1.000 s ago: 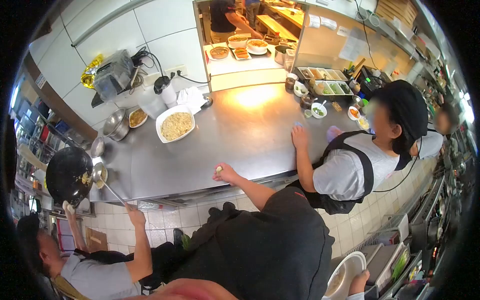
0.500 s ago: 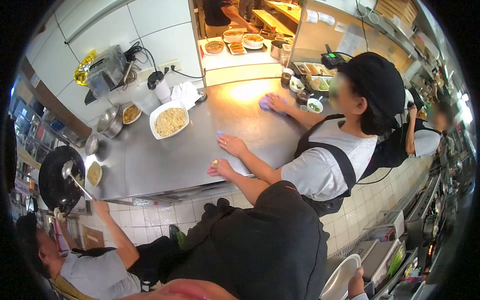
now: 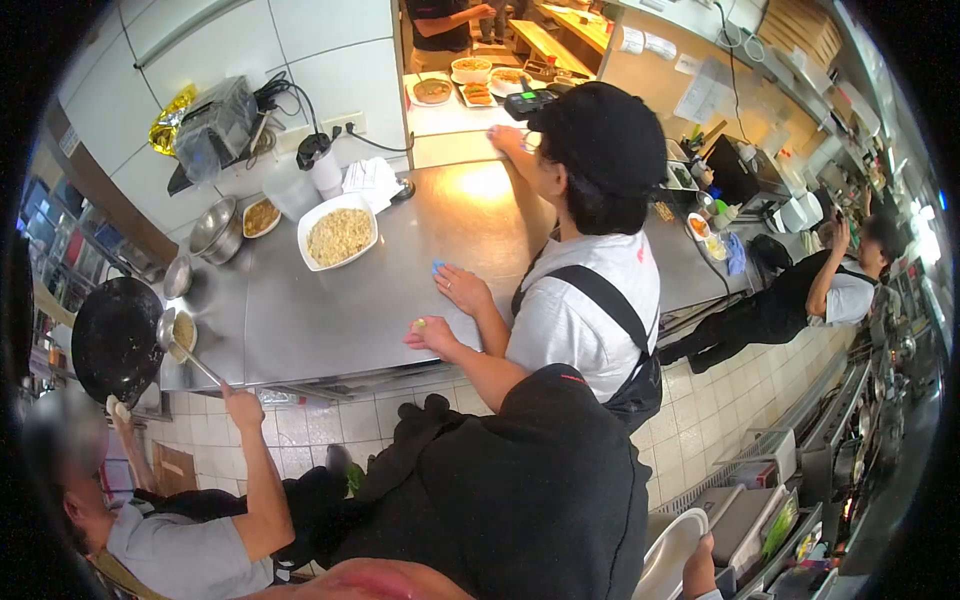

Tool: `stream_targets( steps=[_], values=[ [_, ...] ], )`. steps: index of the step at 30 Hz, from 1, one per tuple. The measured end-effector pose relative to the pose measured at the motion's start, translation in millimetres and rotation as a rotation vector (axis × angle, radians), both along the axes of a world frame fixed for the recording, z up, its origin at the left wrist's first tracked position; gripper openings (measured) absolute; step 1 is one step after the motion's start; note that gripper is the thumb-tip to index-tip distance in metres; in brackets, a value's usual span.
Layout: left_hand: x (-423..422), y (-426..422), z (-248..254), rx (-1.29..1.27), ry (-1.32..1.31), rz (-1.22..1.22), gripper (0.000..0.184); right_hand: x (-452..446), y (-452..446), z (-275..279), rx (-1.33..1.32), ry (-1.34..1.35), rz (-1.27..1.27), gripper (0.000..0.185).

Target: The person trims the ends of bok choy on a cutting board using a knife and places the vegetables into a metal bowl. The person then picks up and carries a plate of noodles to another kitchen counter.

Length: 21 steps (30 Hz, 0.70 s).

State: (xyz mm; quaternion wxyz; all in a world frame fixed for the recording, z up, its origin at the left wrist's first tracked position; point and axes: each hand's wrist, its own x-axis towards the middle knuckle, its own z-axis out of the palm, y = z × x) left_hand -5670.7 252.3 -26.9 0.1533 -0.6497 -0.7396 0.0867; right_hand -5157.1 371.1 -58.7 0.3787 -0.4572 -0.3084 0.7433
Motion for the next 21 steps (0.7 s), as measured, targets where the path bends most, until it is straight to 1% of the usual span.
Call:
stream_targets(
  steps=[1,2,5,6,7,9,10,11,12,14,15,17,18,20,21],
  values=[
    [4.4,1.4,0.8,-0.002,-0.001,-0.003,0.021,-4.9,0.2,0.0,0.017,-0.02,0.006,0.016],
    [5.0,-0.1,1.8,0.064,-0.019,-0.031,0.022,-9.5,0.1,0.4,0.033,-0.04,0.012,0.016],
    [-6.7,-17.7,18.1,0.025,-0.098,0.003,0.023,-16.7,1.5,1.9,0.026,-0.052,-0.002,0.014],
    [-29.7,-24.5,9.1,0.133,-0.13,0.062,0.023,-18.2,2.7,2.9,0.014,-0.048,-0.011,0.013],
    [-75.2,-34.7,-13.5,0.241,-0.161,0.122,0.024,-18.9,4.4,3.6,-0.012,-0.033,-0.016,0.013],
    [-96.8,-54.3,10.7,-0.116,0.24,0.33,0.024,-18.9,9.3,3.0,-0.062,-0.003,-0.024,0.011],
    [-108.0,-64.3,22.6,-0.313,0.43,0.379,0.025,-18.9,10.3,2.9,-0.058,-0.006,-0.019,0.012],
    [-108.4,-85.7,24.4,-0.404,0.468,0.404,0.024,-18.7,10.7,2.6,-0.055,-0.009,-0.015,0.012],
    [-90.9,-108.9,22.5,-0.386,0.409,0.422,0.024,-18.1,10.9,2.2,-0.05,-0.012,-0.011,0.013],
    [-55.4,-158.3,-1.0,-0.026,-0.159,0.464,0.022,-17.1,9.9,5.1,-0.043,-0.007,-0.002,0.013],
    [-29.9,-180.0,-15.1,0.077,-0.425,0.448,0.022,-17.0,9.5,6.7,-0.04,-0.004,0.004,0.014],
    [26.9,-218.7,-36.5,0.11,-0.917,0.436,0.021,-18.2,11.5,8.3,-0.052,-0.036,0.005,0.014],
    [54.3,-233.1,-43.5,0.087,-1.138,0.449,0.021,-18.4,12.6,9.2,-0.061,-0.052,0.007,0.014],
    [108.9,-253.5,-43.6,-0.018,-1.53,0.456,0.02,-17.4,15.6,3.3,-0.072,-0.032,0.007,0.016],
    [132.7,-263.9,-38.6,-0.067,-1.666,0.452,0.02,-11.3,22.6,-14.2,0.027,-0.114,0.072,0.016]
  ],
)
